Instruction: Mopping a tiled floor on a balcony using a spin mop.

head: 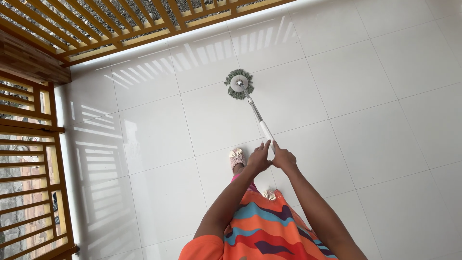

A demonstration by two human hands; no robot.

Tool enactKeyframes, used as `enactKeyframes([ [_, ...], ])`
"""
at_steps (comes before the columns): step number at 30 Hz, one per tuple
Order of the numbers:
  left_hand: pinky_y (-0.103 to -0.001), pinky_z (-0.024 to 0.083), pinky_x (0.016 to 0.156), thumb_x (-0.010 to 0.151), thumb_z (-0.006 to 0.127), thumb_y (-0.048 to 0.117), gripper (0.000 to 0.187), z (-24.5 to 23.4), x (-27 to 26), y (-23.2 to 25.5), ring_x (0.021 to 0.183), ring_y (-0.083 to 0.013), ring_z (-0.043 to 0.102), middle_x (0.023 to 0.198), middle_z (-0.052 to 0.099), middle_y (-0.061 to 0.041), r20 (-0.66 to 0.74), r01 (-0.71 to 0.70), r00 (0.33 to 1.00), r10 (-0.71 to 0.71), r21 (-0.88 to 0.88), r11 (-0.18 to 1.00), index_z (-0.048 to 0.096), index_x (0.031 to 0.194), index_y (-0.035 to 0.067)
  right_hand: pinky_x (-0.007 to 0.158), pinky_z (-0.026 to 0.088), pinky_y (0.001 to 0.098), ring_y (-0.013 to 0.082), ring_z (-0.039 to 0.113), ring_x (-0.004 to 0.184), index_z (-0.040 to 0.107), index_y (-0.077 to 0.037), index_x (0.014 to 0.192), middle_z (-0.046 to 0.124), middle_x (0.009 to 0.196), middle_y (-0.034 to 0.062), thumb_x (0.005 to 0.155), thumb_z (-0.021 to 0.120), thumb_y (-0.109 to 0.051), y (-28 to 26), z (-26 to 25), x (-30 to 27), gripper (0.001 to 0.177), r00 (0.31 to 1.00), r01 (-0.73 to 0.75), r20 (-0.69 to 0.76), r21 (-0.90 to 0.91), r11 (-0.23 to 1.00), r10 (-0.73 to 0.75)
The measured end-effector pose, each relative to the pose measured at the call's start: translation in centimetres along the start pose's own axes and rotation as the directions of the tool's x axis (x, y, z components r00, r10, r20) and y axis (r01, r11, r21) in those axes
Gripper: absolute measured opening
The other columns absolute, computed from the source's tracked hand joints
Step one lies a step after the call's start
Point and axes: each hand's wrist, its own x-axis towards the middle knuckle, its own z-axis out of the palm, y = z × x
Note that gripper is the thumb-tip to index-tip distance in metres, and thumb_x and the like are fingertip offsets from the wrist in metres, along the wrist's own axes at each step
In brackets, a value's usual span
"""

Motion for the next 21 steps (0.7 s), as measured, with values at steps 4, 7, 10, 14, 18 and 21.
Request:
enactKeyframes([
  [4, -0.054, 0.041, 0.117, 0.087, 0.071, 0.016, 0.107, 2.9, 0.9, 0.9, 0.151, -0.0467, 0.034, 0.163, 0.032, -0.032, 0.081, 0.008, 0.997, -0.007, -0.019, 1.000, -0.001, 0.166, 0.010, 0.086, 0.058, 0.0583, 0.0499, 0.071, 0.111, 0.021, -0.017, 0.167, 0.070, 0.125, 0.0335, 0.092, 0.066, -0.018, -0.5, -1.2, -4.7, 0.088, 1.000, -0.022, 0.000, 0.002, 1.000, 0.022],
  [7, -0.058, 0.043, 0.115, 0.085, 0.077, 0.022, 0.110, 5.1, -1.6, 3.1, 0.148, -0.0502, 0.038, 0.162, 0.031, -0.035, 0.125, -0.001, 0.992, 0.005, -0.033, 0.999, 0.003, 0.165, 0.007, 0.088, 0.057, 0.0596, 0.0491, 0.069, 0.116, 0.014, -0.021, 0.168, 0.070, 0.128, 0.0309, 0.093, 0.065, -0.017, 1.0, 0.0, -10.7, 0.090, 0.996, -0.057, 0.069, -0.024, 0.998, 0.058],
  [10, -0.062, 0.046, 0.110, 0.077, 0.083, 0.033, 0.123, 12.8, -2.3, 3.6, 0.138, -0.0554, 0.046, 0.160, 0.031, -0.039, 0.258, -0.022, 0.965, 0.042, -0.083, 0.996, -0.001, 0.165, 0.014, 0.091, 0.058, 0.0576, 0.0466, 0.070, 0.117, 0.010, -0.027, 0.168, 0.072, 0.127, 0.0261, 0.089, 0.067, -0.018, 3.8, 2.2, -17.3, 0.097, 0.983, -0.104, 0.150, -0.034, 0.994, 0.108],
  [14, -0.055, 0.052, 0.104, 0.083, 0.078, 0.037, 0.097, 12.9, -6.8, 5.7, 0.127, -0.0539, 0.058, 0.146, 0.046, -0.040, 0.313, -0.107, 0.932, 0.184, -0.248, 0.963, 0.016, 0.155, 0.017, 0.096, 0.058, 0.0547, 0.0460, 0.069, 0.120, 0.016, -0.029, 0.168, 0.071, 0.129, 0.0268, 0.089, 0.056, -0.014, 4.1, 1.1, -23.1, 0.090, 0.973, -0.189, 0.155, 0.099, 0.977, 0.173],
  [18, -0.057, 0.043, 0.113, 0.085, 0.067, 0.046, 0.103, 11.3, -9.9, 7.5, 0.140, -0.0488, 0.046, 0.151, 0.043, -0.035, 0.469, -0.011, 0.872, 0.139, -0.265, 0.964, 0.003, 0.160, 0.017, 0.099, 0.056, 0.0551, 0.0494, 0.065, 0.124, 0.018, -0.029, 0.168, 0.068, 0.133, 0.0317, 0.090, 0.056, -0.012, 4.5, 0.8, -24.9, 0.088, 0.968, -0.220, 0.167, 0.186, 0.958, 0.189],
  [21, -0.050, 0.043, 0.109, 0.081, 0.058, 0.058, 0.104, 5.0, -10.5, 8.0, 0.142, -0.0413, 0.045, 0.158, 0.039, -0.025, 0.641, 0.098, 0.768, 0.000, -0.118, 0.988, 0.011, 0.164, 0.015, 0.079, 0.047, 0.0450, 0.0354, 0.059, 0.094, 0.014, -0.034, 0.168, 0.059, 0.101, 0.0192, 0.089, 0.054, -0.010, 7.1, 3.0, -20.8, 0.092, 0.972, -0.209, 0.138, 0.130, 0.969, 0.191],
])
